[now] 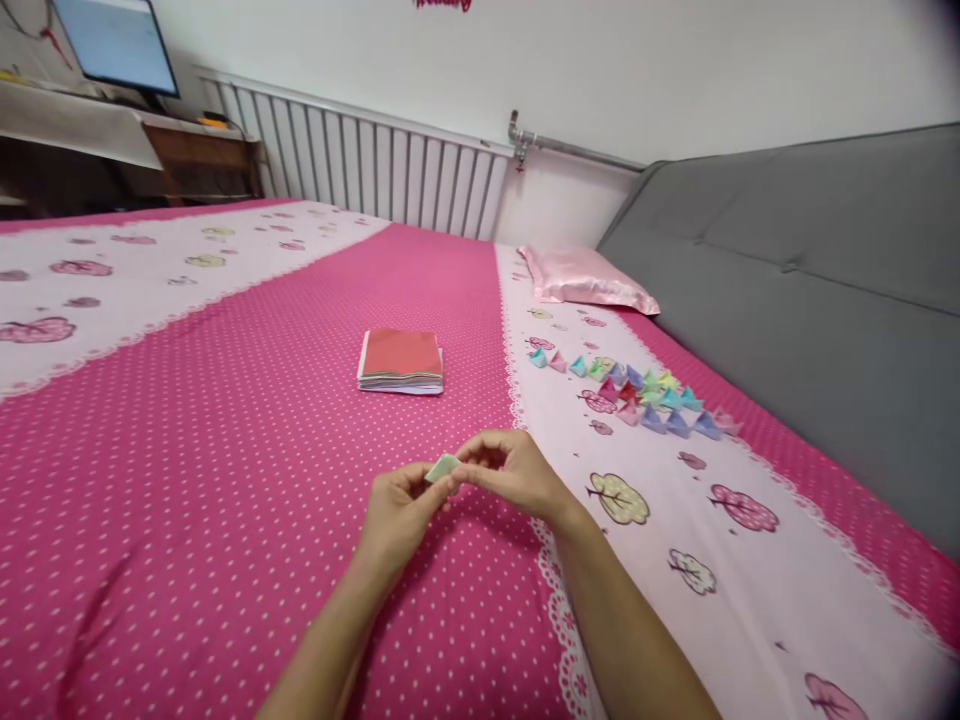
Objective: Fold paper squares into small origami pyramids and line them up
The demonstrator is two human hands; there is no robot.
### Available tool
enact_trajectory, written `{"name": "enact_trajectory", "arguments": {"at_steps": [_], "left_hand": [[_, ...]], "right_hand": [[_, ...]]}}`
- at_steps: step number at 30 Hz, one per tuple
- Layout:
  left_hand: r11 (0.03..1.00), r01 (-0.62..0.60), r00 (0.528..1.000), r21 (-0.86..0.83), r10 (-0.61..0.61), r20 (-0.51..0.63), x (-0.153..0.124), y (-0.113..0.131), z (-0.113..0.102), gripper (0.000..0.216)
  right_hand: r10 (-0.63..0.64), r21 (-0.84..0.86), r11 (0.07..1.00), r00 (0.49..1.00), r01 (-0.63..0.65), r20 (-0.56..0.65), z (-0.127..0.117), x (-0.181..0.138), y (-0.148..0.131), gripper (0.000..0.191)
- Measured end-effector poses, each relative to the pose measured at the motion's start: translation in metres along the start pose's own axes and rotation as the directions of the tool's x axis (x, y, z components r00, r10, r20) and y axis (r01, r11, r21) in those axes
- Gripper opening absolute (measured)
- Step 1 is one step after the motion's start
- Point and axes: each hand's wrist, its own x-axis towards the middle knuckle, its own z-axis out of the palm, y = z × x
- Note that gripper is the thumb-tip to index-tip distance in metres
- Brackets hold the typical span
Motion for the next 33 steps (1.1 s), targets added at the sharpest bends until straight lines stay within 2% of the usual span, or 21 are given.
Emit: {"name": "enact_trajectory", "arguments": {"at_steps": [2, 4, 7, 11, 16, 23, 26, 28, 31, 33], "left_hand": [[1.0, 0.008, 1.0, -0.016, -0.008, 0.013, 0.001, -0.001, -0.001, 0.031], [0.999, 0.034, 0.999, -0.026, -0.034, 0.024, 0.002, -0.004, -0.001, 0.028], [0.993, 0.093, 0.995, -0.076, -0.091, 0.031, 0.003, -0.008, 0.002, 0.023], [0.984, 0.135, 0.991, -0.118, -0.132, 0.031, 0.002, -0.007, 0.005, 0.019], [0.988, 0.114, 0.992, -0.107, -0.108, 0.067, 0.001, -0.005, 0.005, 0.022], [0.993, 0.093, 0.992, -0.065, -0.088, 0.089, 0.0, -0.005, 0.002, 0.023], [0.999, 0.043, 0.994, 0.028, -0.046, 0.101, 0.001, -0.008, 0.001, 0.023], [0.997, -0.001, 0.998, 0.073, -0.005, 0.069, 0.003, -0.011, 0.0, 0.029], [0.992, 0.003, 0.998, 0.129, 0.006, -0.07, 0.006, -0.016, -0.003, 0.043], [0.982, 0.039, 0.989, 0.186, -0.011, -0.149, 0.008, -0.019, -0.005, 0.046]], "right_hand": [[0.003, 0.068, 0.998, 1.0, -0.005, 0.025, 0.001, 0.0, 0.001, 0.022], [-0.007, 0.058, 0.998, 1.0, 0.007, 0.008, 0.002, 0.0, 0.002, 0.02], [-0.016, 0.012, 1.0, 0.996, 0.018, -0.092, 0.004, 0.002, 0.005, 0.016], [0.008, 0.106, 0.994, 0.982, 0.012, -0.19, 0.004, 0.005, 0.01, 0.017], [0.045, 0.203, 0.979, 0.987, -0.013, -0.154, 0.002, 0.006, 0.012, 0.019], [0.072, 0.252, 0.967, 0.99, -0.039, -0.121, 0.002, 0.005, 0.014, 0.019], [0.06, 0.159, 0.986, 0.989, -0.038, -0.134, 0.002, 0.005, 0.015, 0.019], [0.032, 0.006, 0.999, 0.987, -0.031, -0.155, 0.003, 0.005, 0.016, 0.016], [-0.06, -0.27, 0.963, 0.987, 0.018, -0.147, 0.007, 0.006, 0.019, 0.011], [-0.108, -0.377, 0.925, 0.988, 0.058, -0.112, 0.011, 0.007, 0.022, 0.009]]}}
